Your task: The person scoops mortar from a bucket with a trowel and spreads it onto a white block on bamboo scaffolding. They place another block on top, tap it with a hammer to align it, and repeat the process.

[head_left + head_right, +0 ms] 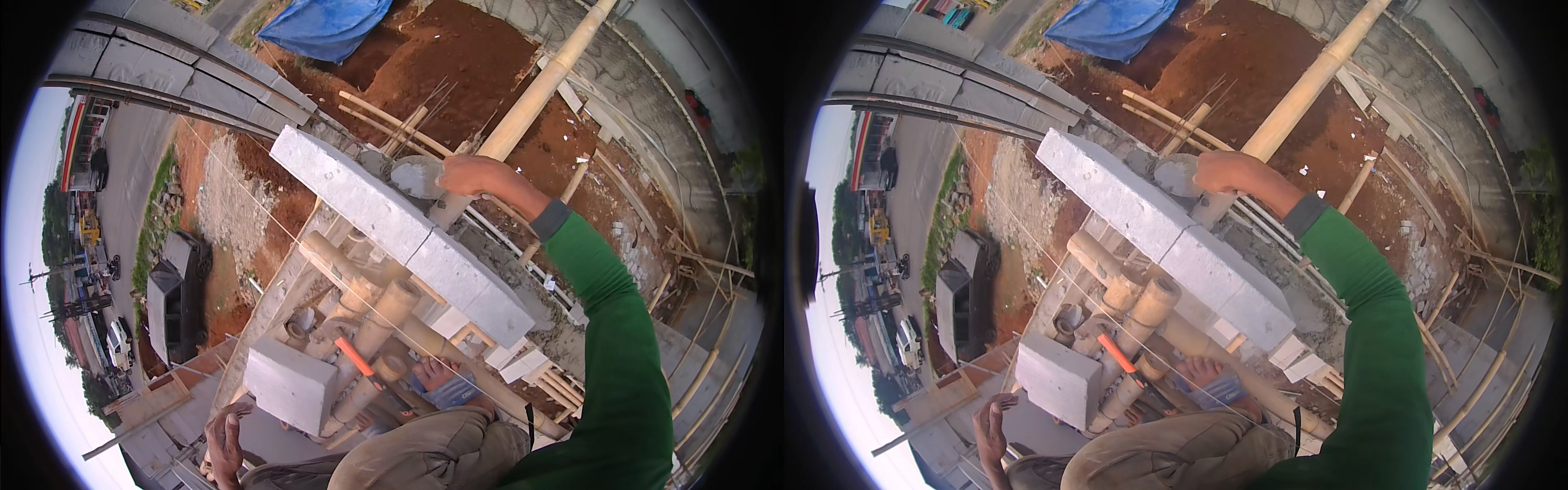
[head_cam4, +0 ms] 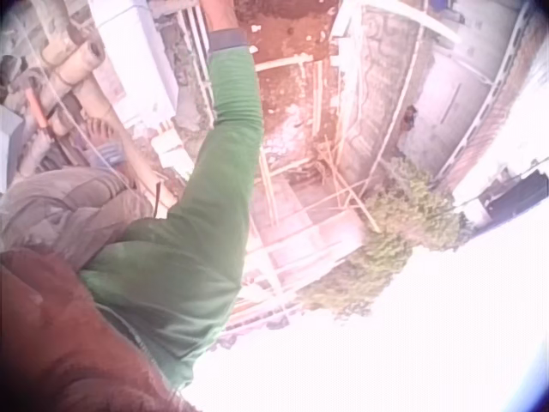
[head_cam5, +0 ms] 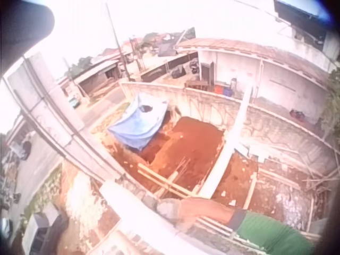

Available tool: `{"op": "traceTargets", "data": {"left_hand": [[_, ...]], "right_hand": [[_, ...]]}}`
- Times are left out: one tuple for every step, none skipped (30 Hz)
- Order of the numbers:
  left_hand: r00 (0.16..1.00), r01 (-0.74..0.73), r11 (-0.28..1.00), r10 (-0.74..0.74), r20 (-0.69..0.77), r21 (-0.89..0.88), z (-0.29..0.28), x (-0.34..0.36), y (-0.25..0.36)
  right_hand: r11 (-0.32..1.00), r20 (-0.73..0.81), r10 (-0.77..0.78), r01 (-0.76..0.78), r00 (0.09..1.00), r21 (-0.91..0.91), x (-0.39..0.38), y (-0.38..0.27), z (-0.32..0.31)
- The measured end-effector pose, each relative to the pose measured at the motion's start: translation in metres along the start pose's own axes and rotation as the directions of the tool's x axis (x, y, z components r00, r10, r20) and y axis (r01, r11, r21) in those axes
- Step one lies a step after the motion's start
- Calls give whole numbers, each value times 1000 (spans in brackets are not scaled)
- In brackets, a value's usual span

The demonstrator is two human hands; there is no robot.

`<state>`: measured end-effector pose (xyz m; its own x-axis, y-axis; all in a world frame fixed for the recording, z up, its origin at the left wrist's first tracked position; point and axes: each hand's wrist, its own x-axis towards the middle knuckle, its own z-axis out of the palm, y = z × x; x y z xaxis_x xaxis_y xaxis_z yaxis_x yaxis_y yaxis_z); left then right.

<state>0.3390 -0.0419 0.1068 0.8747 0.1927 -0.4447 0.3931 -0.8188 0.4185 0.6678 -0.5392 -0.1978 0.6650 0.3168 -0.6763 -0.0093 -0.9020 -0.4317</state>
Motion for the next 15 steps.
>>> {"op": "traceTargets", "data": {"left_hand": [[1000,6,1000,-6,-14,8,-1,-2,-1],[1000,-1,1000,1,-3,13,-2,-4,-2],[1000,-17,1000,17,1,23,-3,-4,-3],[999,-36,999,36,-1,34,-3,-5,-4],[999,-31,999,31,8,31,-3,-6,-5],[1000,-29,999,28,13,28,-2,-7,-5],[999,-24,999,23,22,28,-1,-8,-5],[999,-20,1000,19,29,19,-1,-9,-5],[999,-17,1000,16,35,9,0,-10,-4],[999,-12,1000,12,40,-1,1,-10,-3],[999,-5,1000,6,39,-7,2,-10,-2],[999,4,1000,-3,40,-12,2,-10,-1],[999,14,1000,-13,41,-16,2,-10,1],[999,13,1000,-14,30,9,2,-11,3],[999,15,999,-16,32,35,1,-13,5]], "right_hand": [[997,-70,-15,20,997,79,0,10,-8],[987,-141,-24,46,990,156,5,18,-15],[986,-206,6,28,979,162,16,23,-20],[985,-271,36,11,962,170,30,26,-23],[984,-336,67,-6,940,179,45,30,-25],[947,-240,99,-17,966,322,62,32,-28],[888,-135,118,-44,984,458,79,33,-27],[819,-45,127,-80,991,568,93,32,-24],[809,-4,110,-87,994,582,105,28,-21],[759,12,48,-44,999,650,113,26,-17],[707,4,-19,11,1000,707,120,20,-14],[668,36,-34,-3,999,744,123,15,-9],[776,212,50,-172,976,607,126,8,-10],[789,182,59,-158,982,594,122,6,-8],[798,171,51,-143,984,585,116,5,-10]]}}
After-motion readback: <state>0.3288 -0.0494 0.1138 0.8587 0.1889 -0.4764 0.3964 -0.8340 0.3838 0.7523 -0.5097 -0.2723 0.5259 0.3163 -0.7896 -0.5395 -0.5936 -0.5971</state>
